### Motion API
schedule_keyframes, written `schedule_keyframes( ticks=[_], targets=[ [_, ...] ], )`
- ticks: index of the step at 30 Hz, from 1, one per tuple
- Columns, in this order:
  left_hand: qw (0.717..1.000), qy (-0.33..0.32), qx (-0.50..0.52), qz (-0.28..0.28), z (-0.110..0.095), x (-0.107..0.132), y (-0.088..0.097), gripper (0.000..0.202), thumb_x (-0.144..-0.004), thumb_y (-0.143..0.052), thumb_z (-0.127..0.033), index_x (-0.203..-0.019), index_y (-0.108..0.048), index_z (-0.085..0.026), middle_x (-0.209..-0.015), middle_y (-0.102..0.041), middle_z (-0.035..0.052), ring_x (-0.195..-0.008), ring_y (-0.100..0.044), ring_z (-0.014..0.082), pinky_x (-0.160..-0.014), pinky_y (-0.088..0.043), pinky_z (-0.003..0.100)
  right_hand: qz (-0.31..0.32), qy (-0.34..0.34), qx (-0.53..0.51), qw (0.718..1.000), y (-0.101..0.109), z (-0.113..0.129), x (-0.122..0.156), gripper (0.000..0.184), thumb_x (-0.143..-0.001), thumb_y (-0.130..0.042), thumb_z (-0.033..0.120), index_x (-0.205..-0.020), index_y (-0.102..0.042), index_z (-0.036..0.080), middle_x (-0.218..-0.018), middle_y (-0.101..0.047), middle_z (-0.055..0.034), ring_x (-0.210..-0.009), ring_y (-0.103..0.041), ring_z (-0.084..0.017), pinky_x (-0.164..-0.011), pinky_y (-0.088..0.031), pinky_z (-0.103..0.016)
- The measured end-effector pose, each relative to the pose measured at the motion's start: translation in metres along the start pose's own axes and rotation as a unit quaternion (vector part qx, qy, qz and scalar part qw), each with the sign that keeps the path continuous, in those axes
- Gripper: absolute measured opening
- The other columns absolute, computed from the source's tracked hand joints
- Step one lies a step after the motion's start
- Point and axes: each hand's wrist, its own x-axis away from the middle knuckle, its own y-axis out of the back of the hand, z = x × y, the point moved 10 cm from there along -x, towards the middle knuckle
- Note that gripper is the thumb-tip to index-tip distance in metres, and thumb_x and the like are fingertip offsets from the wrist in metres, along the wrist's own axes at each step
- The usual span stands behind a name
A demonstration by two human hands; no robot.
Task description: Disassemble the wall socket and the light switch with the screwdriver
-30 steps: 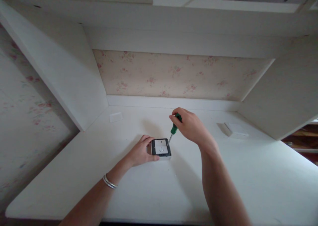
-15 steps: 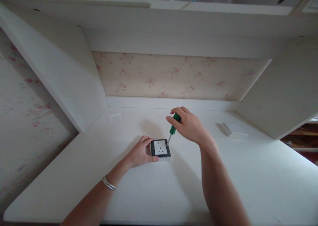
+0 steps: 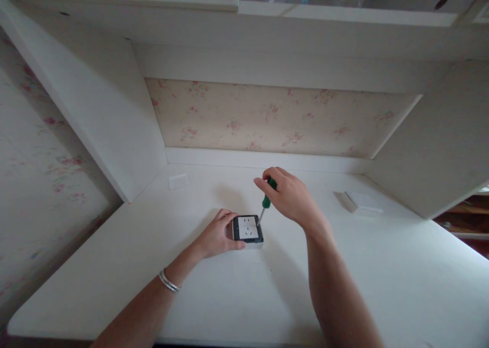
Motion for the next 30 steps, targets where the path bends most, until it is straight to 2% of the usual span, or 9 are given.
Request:
schedule_keyframes(
  ticks=[2,4,7,11,13,18,22,25,30],
  targets=[
    [1.000,0.002,0.003,-0.003,0.000,0.000,0.000,0.074,-0.059,-0.079,-0.041,-0.125,-0.050,-0.022,-0.116,-0.046,0.0066,-0.105,-0.050,0.0224,-0.095,-0.045,0.036,-0.018,-0.007,0.019,1.000,0.003,-0.004,-0.001,0.016,-0.089,-0.039,0.030,-0.087,-0.053,0.021,-0.087,-0.061,-0.0047,-0.074,-0.058,-0.018,-0.068,-0.038,-0.030],
    [1.000,0.004,0.004,-0.002,0.000,0.001,0.000,0.074,-0.059,-0.079,-0.042,-0.124,-0.051,-0.022,-0.116,-0.046,0.0070,-0.105,-0.050,0.0233,-0.095,-0.045,0.038,-0.017,-0.005,0.012,1.000,0.003,-0.005,0.000,0.015,-0.087,-0.040,0.023,-0.095,-0.052,0.021,-0.096,-0.060,-0.0059,-0.073,-0.057,-0.017,-0.067,-0.038,-0.030],
    [1.000,0.002,0.000,-0.002,0.000,0.000,0.000,0.074,-0.058,-0.079,-0.043,-0.124,-0.051,-0.022,-0.115,-0.047,0.0070,-0.106,-0.050,0.0241,-0.095,-0.045,0.039,0.002,0.003,-0.007,1.000,0.001,-0.003,0.003,0.025,-0.081,-0.043,0.019,-0.105,-0.049,0.022,-0.111,-0.056,-0.0063,-0.070,-0.056,-0.015,-0.065,-0.039,-0.030],
    [1.000,0.000,0.006,-0.005,0.001,0.000,-0.001,0.073,-0.059,-0.079,-0.042,-0.124,-0.051,-0.022,-0.115,-0.046,0.0070,-0.106,-0.049,0.0240,-0.096,-0.044,0.040,-0.014,-0.004,0.021,1.000,0.003,-0.001,0.003,0.014,-0.084,-0.046,0.029,-0.094,-0.053,0.022,-0.098,-0.059,-0.0057,-0.070,-0.056,-0.017,-0.064,-0.038,-0.029],
    [1.000,0.006,0.014,-0.006,0.003,0.000,-0.002,0.074,-0.059,-0.079,-0.042,-0.124,-0.050,-0.022,-0.116,-0.046,0.0071,-0.106,-0.050,0.0236,-0.094,-0.045,0.039,-0.026,-0.005,0.032,0.999,0.003,0.000,0.001,0.015,-0.087,-0.043,0.031,-0.091,-0.055,0.022,-0.091,-0.060,-0.0060,-0.072,-0.056,-0.018,-0.064,-0.037,-0.029],
    [1.000,0.003,0.009,-0.006,0.002,0.000,-0.002,0.075,-0.058,-0.079,-0.043,-0.124,-0.050,-0.021,-0.115,-0.046,0.0073,-0.106,-0.050,0.0241,-0.095,-0.045,0.040,0.008,0.025,-0.029,0.999,-0.006,0.006,0.000,0.023,-0.085,-0.040,0.021,-0.107,-0.048,0.023,-0.107,-0.058,-0.0064,-0.078,-0.058,-0.017,-0.068,-0.039,-0.029],
    [1.000,0.001,0.010,0.000,0.000,0.000,-0.002,0.074,-0.059,-0.079,-0.042,-0.124,-0.049,-0.021,-0.114,-0.046,0.0072,-0.105,-0.050,0.0236,-0.095,-0.045,0.039,0.022,0.027,-0.046,0.998,-0.007,0.006,0.003,0.027,-0.084,-0.041,0.019,-0.110,-0.045,0.023,-0.111,-0.057,-0.0069,-0.079,-0.058,-0.017,-0.071,-0.041,-0.031],
    [1.000,-0.002,0.005,-0.002,-0.001,0.000,0.000,0.072,-0.059,-0.079,-0.041,-0.123,-0.051,-0.021,-0.114,-0.047,0.0065,-0.107,-0.049,0.0240,-0.096,-0.044,0.040,-0.002,0.009,-0.030,1.000,-0.001,0.000,0.003,0.027,-0.083,-0.046,0.024,-0.109,-0.048,0.022,-0.109,-0.058,-0.0080,-0.081,-0.058,-0.019,-0.072,-0.041,-0.032],
    [1.000,-0.002,0.001,-0.003,-0.002,0.000,-0.001,0.074,-0.059,-0.079,-0.043,-0.124,-0.050,-0.022,-0.115,-0.047,0.0064,-0.107,-0.049,0.0239,-0.096,-0.044,0.039,-0.042,0.007,-0.015,0.999,0.008,-0.003,0.001,0.030,-0.083,-0.053,0.045,-0.100,-0.059,0.022,-0.101,-0.058,-0.0083,-0.076,-0.058,-0.018,-0.070,-0.043,-0.033]
  ],
)
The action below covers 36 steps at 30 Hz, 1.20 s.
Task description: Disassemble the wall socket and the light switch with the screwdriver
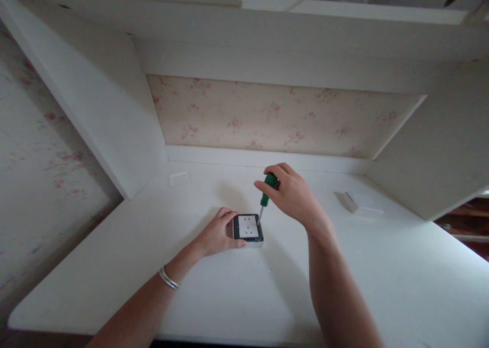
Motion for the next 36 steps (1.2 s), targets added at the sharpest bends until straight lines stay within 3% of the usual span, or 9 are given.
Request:
schedule_keyframes(
  ticks=[3,6,14,18,22,26,32,36],
  targets=[
    [1.000,0.002,0.003,-0.002,0.001,0.000,-0.001,0.076,-0.058,-0.079,-0.043,-0.125,-0.050,-0.022,-0.116,-0.047,0.0065,-0.106,-0.050,0.0232,-0.095,-0.044,0.037,-0.031,-0.002,0.018,0.999,0.005,0.000,-0.001,0.036,-0.083,-0.053,0.050,-0.105,-0.064,0.024,-0.098,-0.058,-0.0085,-0.072,-0.058,-0.017,-0.070,-0.044,-0.033],
    [1.000,0.008,0.006,0.000,0.004,0.001,-0.002,0.077,-0.058,-0.079,-0.044,-0.125,-0.050,-0.021,-0.117,-0.046,0.0067,-0.106,-0.050,0.0230,-0.095,-0.045,0.037,-0.034,-0.001,0.033,0.999,0.006,-0.002,-0.001,0.036,-0.086,-0.052,0.044,-0.114,-0.062,0.023,-0.092,-0.060,-0.0078,-0.072,-0.058,-0.018,-0.072,-0.044,-0.034],
    [1.000,0.003,0.019,-0.001,0.006,0.001,-0.001,0.077,-0.059,-0.079,-0.044,-0.125,-0.049,-0.022,-0.117,-0.046,0.0066,-0.106,-0.051,0.0229,-0.095,-0.045,0.037,0.037,0.029,0.018,0.999,-0.002,0.004,0.002,0.044,-0.087,-0.046,0.026,-0.131,-0.046,0.021,-0.107,-0.060,-0.0098,-0.085,-0.059,-0.020,-0.074,-0.044,-0.033],
    [1.000,0.002,0.010,0.003,0.004,0.000,-0.002,0.075,-0.060,-0.078,-0.044,-0.126,-0.049,-0.022,-0.115,-0.046,0.0065,-0.104,-0.051,0.0226,-0.094,-0.046,0.037,0.041,0.009,0.026,0.999,-0.005,0.008,0.004,0.033,-0.088,-0.046,0.033,-0.119,-0.051,0.023,-0.100,-0.064,-0.0073,-0.078,-0.060,-0.020,-0.069,-0.043,-0.032],
    [1.000,0.006,0.007,0.004,0.004,0.000,-0.002,0.075,-0.061,-0.078,-0.044,-0.126,-0.048,-0.022,-0.117,-0.045,0.0070,-0.104,-0.050,0.0233,-0.092,-0.047,0.038,-0.013,-0.015,0.051,0.998,-0.001,0.003,0.000,0.032,-0.085,-0.051,0.047,-0.103,-0.061,0.022,-0.086,-0.065,-0.0065,-0.075,-0.060,-0.020,-0.068,-0.042,-0.032],
    [1.000,0.004,0.001,0.002,0.003,0.000,-0.001,0.076,-0.060,-0.078,-0.045,-0.125,-0.049,-0.021,-0.116,-0.045,0.0069,-0.105,-0.050,0.0232,-0.095,-0.045,0.038,-0.037,-0.010,0.024,0.999,0.004,-0.003,-0.003,0.028,-0.083,-0.057,0.038,-0.103,-0.065,0.022,-0.092,-0.065,-0.0067,-0.076,-0.060,-0.018,-0.071,-0.043,-0.031],
    [1.000,-0.001,0.007,0.000,0.003,0.001,-0.001,0.075,-0.060,-0.078,-0.045,-0.125,-0.049,-0.022,-0.116,-0.046,0.0067,-0.106,-0.050,0.0235,-0.095,-0.045,0.038,0.053,0.039,-0.049,0.997,0.000,0.010,0.004,0.038,-0.081,-0.052,0.021,-0.119,-0.058,0.026,-0.103,-0.067,-0.0033,-0.079,-0.060,-0.016,-0.073,-0.045,-0.030],
    [1.000,0.004,0.015,0.003,0.005,0.001,-0.003,0.074,-0.060,-0.078,-0.044,-0.125,-0.049,-0.021,-0.115,-0.045,0.0064,-0.103,-0.051,0.0218,-0.094,-0.046,0.037,0.021,-0.002,0.018,1.000,0.001,0.008,0.003,0.025,-0.084,-0.050,0.030,-0.107,-0.060,0.024,-0.094,-0.067,-0.0045,-0.081,-0.060,-0.019,-0.072,-0.043,-0.032]
  ],
)
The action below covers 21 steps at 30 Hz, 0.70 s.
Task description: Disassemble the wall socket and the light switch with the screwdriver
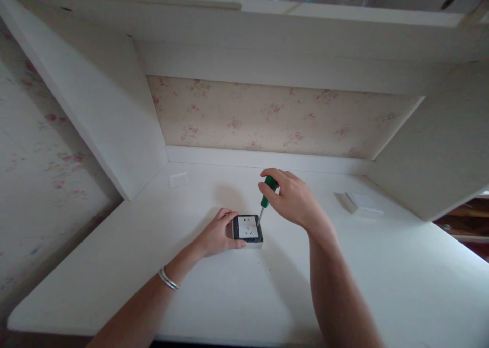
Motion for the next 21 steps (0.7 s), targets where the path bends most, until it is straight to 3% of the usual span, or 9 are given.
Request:
schedule_keyframes(
  ticks=[3,9,12,15,21],
  targets=[
    [1.000,0.002,-0.006,-0.001,0.0006,0.0000,0.0002,0.074,-0.060,-0.078,-0.044,-0.124,-0.049,-0.021,-0.116,-0.045,0.0066,-0.104,-0.050,0.0222,-0.094,-0.045,0.037,-0.019,-0.020,0.031,0.999,-0.0030,-0.0049,-0.0026,0.024,-0.088,-0.045,0.035,-0.102,-0.060,0.023,-0.090,-0.066,-0.0055,-0.078,-0.060,-0.019,-0.070,-0.041,-0.031],
    [1.000,-0.003,-0.006,0.002,-0.0019,0.0000,0.0013,0.074,-0.060,-0.078,-0.043,-0.125,-0.049,-0.021,-0.115,-0.046,0.0068,-0.102,-0.051,0.0221,-0.092,-0.046,0.037,0.000,-0.010,0.009,1.000,-0.0089,-0.0039,-0.0026,0.030,-0.082,-0.043,0.018,-0.110,-0.053,0.021,-0.106,-0.062,-0.0066,-0.083,-0.059,-0.018,-0.070,-0.040,-0.029],
    [1.000,-0.003,-0.002,0.003,-0.0023,0.0001,0.0019,0.075,-0.060,-0.078,-0.043,-0.125,-0.049,-0.022,-0.114,-0.046,0.0069,-0.102,-0.051,0.0225,-0.091,-0.046,0.038,-0.005,-0.033,0.026,0.999,-0.0068,-0.0057,-0.0023,0.018,-0.085,-0.045,0.031,-0.097,-0.055,0.022,-0.093,-0.064,-0.0049,-0.075,-0.058,-0.018,-0.067,-0.039,-0.030],
    [1.000,-0.007,-0.004,0.000,-0.0021,0.0003,0.0022,0.075,-0.059,-0.078,-0.043,-0.126,-0.048,-0.022,-0.116,-0.046,0.0067,-0.106,-0.049,0.0236,-0.095,-0.044,0.039,-0.013,-0.035,0.032,0.999,-0.0064,-0.0058,-0.0038,0.025,-0.087,-0.046,0.044,-0.092,-0.056,0.022,-0.086,-0.064,-0.0040,-0.074,-0.059,-0.019,-0.066,-0.039,-0.030],
    [1.000,-0.007,-0.013,-0.003,0.0004,0.0002,0.0014,0.076,-0.060,-0.078,-0.046,-0.126,-0.048,-0.022,-0.117,-0.046,0.0068,-0.107,-0.049,0.0234,-0.095,-0.044,0.038,-0.023,-0.028,0.027,0.999,-0.0062,-0.0053,-0.0039,0.023,-0.085,-0.044,0.022,-0.105,-0.053,0.023,-0.106,-0.062,-0.0051,-0.076,-0.060,-0.017,-0.068,-0.040,-0.029]
  ],
)
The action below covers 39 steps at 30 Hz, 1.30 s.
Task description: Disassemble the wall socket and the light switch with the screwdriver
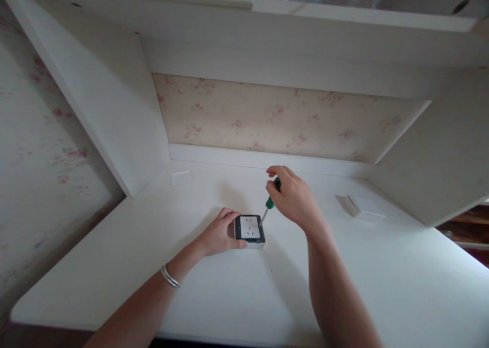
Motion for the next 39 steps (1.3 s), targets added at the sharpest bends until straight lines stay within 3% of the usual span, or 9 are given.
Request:
schedule_keyframes(
  ticks=[3,8,13,18,22,28,34,39],
  targets=[
    [1.000,0.003,0.002,0.002,0.000,0.000,0.000,0.077,-0.059,-0.078,-0.046,-0.126,-0.048,-0.022,-0.117,-0.046,0.0069,-0.105,-0.050,0.0232,-0.093,-0.045,0.037,-0.002,-0.006,0.012,1.000,0.002,0.001,0.001,0.025,-0.081,-0.046,0.021,-0.105,-0.054,0.024,-0.111,-0.060,-0.0048,-0.076,-0.060,-0.017,-0.066,-0.040,-0.029],
    [1.000,0.007,0.006,0.003,-0.001,0.000,0.000,0.076,-0.059,-0.078,-0.046,-0.125,-0.049,-0.021,-0.116,-0.046,0.0065,-0.102,-0.051,0.0223,-0.092,-0.046,0.037,-0.002,-0.002,0.020,1.000,0.002,0.002,0.000,0.016,-0.087,-0.043,0.030,-0.094,-0.056,0.023,-0.093,-0.063,-0.0034,-0.076,-0.060,-0.018,-0.067,-0.039,-0.030],
    [1.000,0.006,0.010,0.004,-0.002,0.000,0.000,0.075,-0.059,-0.078,-0.044,-0.125,-0.049,-0.021,-0.116,-0.046,0.0067,-0.104,-0.050,0.0229,-0.094,-0.045,0.038,0.005,0.006,0.010,1.000,0.000,0.003,0.001,0.025,-0.081,-0.046,0.020,-0.105,-0.052,0.023,-0.111,-0.059,-0.0053,-0.077,-0.060,-0.017,-0.067,-0.040,-0.029],
    [1.000,0.003,0.004,0.006,-0.003,0.000,0.000,0.076,-0.060,-0.078,-0.045,-0.125,-0.048,-0.021,-0.117,-0.045,0.0068,-0.106,-0.050,0.0233,-0.096,-0.044,0.038,0.000,0.000,0.013,1.000,0.003,0.003,0.002,0.017,-0.086,-0.044,0.027,-0.096,-0.056,0.022,-0.094,-0.064,-0.0052,-0.077,-0.060,-0.019,-0.068,-0.040,-0.030],
    [1.000,0.007,0.004,0.006,-0.001,0.000,0.000,0.076,-0.059,-0.078,-0.045,-0.126,-0.048,-0.022,-0.117,-0.045,0.0069,-0.106,-0.050,0.0239,-0.094,-0.045,0.038,0.002,0.014,0.014,1.000,0.003,0.007,0.002,0.027,-0.080,-0.045,0.019,-0.105,-0.055,0.023,-0.109,-0.061,-0.0059,-0.077,-0.059,-0.017,-0.067,-0.040,-0.030],
    [1.000,0.002,-0.002,0.006,-0.002,0.000,-0.001,0.076,-0.060,-0.078,-0.044,-0.126,-0.048,-0.021,-0.117,-0.045,0.0068,-0.106,-0.049,0.0230,-0.095,-0.044,0.037,0.002,0.003,0.031,1.000,0.003,0.006,0.002,0.018,-0.086,-0.047,0.034,-0.093,-0.057,0.022,-0.092,-0.064,-0.0046,-0.074,-0.059,-0.018,-0.065,-0.038,-0.029],
    [1.000,-0.005,-0.006,0.008,-0.003,0.000,-0.001,0.077,-0.061,-0.078,-0.044,-0.127,-0.047,-0.020,-0.117,-0.045,0.0076,-0.108,-0.048,0.0228,-0.096,-0.043,0.036,0.028,0.027,0.018,0.999,-0.001,0.011,0.004,0.029,-0.079,-0.049,0.020,-0.108,-0.052,0.023,-0.111,-0.061,-0.0050,-0.076,-0.059,-0.017,-0.064,-0.038,-0.028],
    [1.000,0.003,-0.004,0.006,-0.001,0.000,-0.001,0.079,-0.059,-0.078,-0.045,-0.127,-0.047,-0.021,-0.118,-0.044,0.0075,-0.107,-0.049,0.0241,-0.096,-0.043,0.039,0.009,0.008,0.040,0.999,0.005,0.008,0.003,0.019,-0.087,-0.044,0.032,-0.096,-0.059,0.024,-0.091,-0.065,-0.0040,-0.076,-0.060,-0.019,-0.064,-0.037,-0.029]
  ],
)
